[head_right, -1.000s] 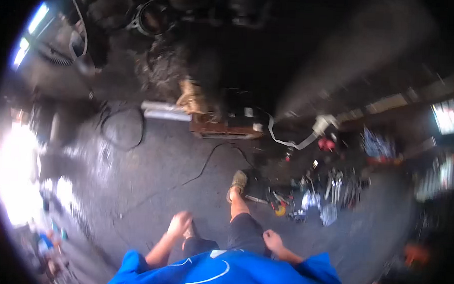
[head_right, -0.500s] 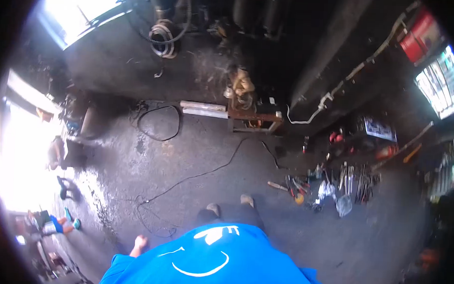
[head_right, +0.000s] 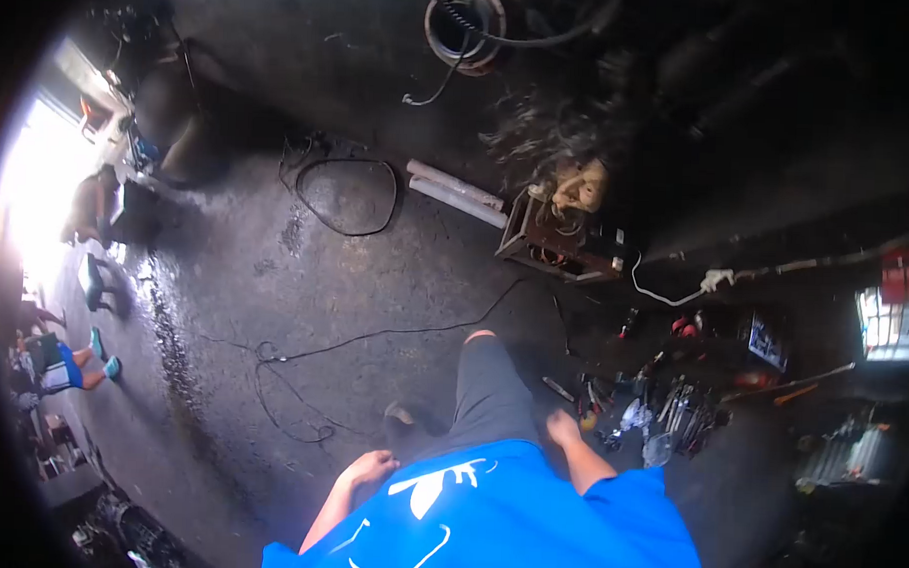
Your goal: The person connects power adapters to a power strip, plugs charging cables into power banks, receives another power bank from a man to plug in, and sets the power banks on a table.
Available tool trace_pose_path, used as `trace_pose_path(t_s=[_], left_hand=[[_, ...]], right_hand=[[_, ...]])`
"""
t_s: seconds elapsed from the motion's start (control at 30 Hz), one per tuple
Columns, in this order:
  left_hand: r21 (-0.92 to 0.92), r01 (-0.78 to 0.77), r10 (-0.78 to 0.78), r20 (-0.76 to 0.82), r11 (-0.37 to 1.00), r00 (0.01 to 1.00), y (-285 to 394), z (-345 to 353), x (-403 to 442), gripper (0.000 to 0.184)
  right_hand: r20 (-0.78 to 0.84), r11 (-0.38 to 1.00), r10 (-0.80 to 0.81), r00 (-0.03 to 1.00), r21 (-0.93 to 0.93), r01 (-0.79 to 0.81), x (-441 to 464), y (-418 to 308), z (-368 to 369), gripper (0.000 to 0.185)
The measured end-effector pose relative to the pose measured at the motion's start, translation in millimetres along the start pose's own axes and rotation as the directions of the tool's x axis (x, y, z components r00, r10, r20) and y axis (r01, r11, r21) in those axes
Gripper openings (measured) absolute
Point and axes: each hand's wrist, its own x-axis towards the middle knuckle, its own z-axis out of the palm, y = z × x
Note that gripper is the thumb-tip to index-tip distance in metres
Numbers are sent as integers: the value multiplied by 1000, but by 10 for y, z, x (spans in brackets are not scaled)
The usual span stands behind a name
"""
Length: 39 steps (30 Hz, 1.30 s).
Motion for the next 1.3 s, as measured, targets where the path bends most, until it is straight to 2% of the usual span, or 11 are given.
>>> trace_pose_path(t_s=[0.07, 0.17, 0.27, 0.3, 0.57, 0.77, 0.97, 1.03, 1.1, 1.23, 1.3], left_hand=[[-98, -56, 54, -24, 994, 998, -203, -99, 117, 26], [-535, 215, -326, -121, 817, 938, -203, -372, 409, 20], [-567, 218, -471, -349, 794, 810, -173, -281, 990, 63], [-694, 333, -573, -139, 638, 808, -15, -193, 1254, 85], [-388, 729, -692, 259, 564, 674, 1523, 672, 2728, 80], [-214, 765, -713, 279, 607, 644, 1620, 406, 3321, 87], [-196, 661, -672, -414, 725, 614, 1326, 1749, 3134, 76], [-154, 775, -787, -211, 612, 580, 1278, 754, 3121, 67], [-566, 447, -688, -331, 692, 646, 1131, 751, 3182, 55], [-536, 737, -891, -68, 412, 449, 1374, 175, 3151, 53], [-523, 795, -912, 76, 308, 404, 1260, 104, 3186, 57]], right_hand=[[-131, 935, -327, 936, -189, 301, 500, -986, -253, 29], [176, 958, -255, 951, 176, 224, 1300, -2721, -388, 22], [346, 946, -317, 883, 51, 319, 2638, -4187, -55, 19], [302, 863, -471, 829, -36, 503, 3465, -4420, 226, 20], [144, 513, -578, 803, -702, 495, 5940, -4990, 583, 47], [117, 501, -614, 781, -706, 500, 7458, -5750, 952, 78], [-99, 373, -585, 805, -914, 158, 7232, -6122, 1430, 87], [63, 291, -733, 677, -871, 396, 7617, -5896, 1329, 92], [95, 467, -655, 749, -728, 501, 7751, -5904, 1363, 99], [147, 485, -569, 809, -735, 474, 7055, -5810, 1398, 83], [147, 377, -748, 647, -709, 596, 6417, -5668, 1389, 80]])
